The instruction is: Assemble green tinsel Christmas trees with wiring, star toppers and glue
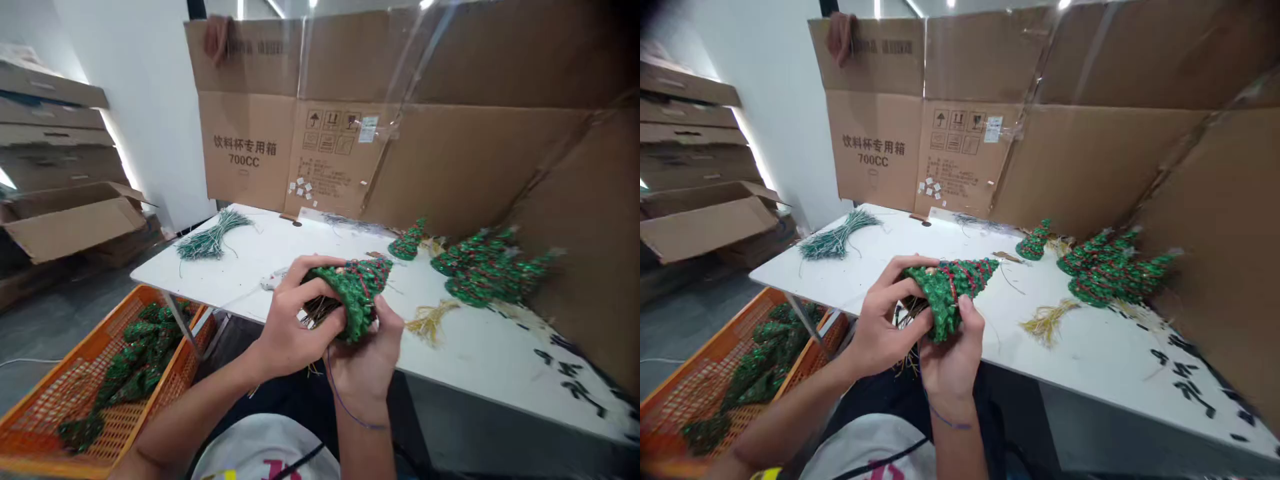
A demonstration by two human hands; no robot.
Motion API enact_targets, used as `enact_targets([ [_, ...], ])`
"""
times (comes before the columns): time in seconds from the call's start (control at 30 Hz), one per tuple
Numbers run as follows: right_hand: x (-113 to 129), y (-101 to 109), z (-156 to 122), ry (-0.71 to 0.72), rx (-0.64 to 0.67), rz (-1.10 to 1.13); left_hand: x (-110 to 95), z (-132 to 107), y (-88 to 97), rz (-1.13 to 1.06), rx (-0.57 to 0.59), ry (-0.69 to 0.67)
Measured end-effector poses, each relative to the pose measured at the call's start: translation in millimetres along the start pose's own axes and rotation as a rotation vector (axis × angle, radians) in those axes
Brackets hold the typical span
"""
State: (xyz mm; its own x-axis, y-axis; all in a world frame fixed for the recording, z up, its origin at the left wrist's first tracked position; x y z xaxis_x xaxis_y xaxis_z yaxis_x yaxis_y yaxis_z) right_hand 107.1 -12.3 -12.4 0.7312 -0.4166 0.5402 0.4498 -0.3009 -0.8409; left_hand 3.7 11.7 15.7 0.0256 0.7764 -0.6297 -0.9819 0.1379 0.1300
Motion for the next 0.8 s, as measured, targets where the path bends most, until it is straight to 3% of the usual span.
enact_targets([
  [0.23, -1.6, 1.0, -1.7, -0.132, 0.022, 0.033, 1.0, -1.8, 0.0, 0.015, -0.051, 0.017],
  [0.43, -3.4, -3.0, 0.0, -0.038, 0.043, -0.002, 0.5, -2.8, -0.2, 0.032, -0.074, 0.007],
  [0.8, -4.7, -2.0, 2.1, -0.05, 0.057, 0.021, 5.3, -6.1, -2.6, 0.102, -0.123, -0.035],
])
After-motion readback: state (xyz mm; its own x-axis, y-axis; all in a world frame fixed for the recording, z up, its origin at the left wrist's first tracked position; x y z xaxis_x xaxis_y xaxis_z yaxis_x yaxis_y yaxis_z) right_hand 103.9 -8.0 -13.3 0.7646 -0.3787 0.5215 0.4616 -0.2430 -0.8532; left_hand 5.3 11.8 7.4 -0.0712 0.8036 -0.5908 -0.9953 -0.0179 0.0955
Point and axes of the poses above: each hand's wrist, its own z-axis towards the middle knuckle, its own y-axis out of the back of the hand, x = y × z, the point moved 2 cm from there along z, towards the middle knuckle, and after that the axes turned 2 degrees about y, right-handed, at the moved point
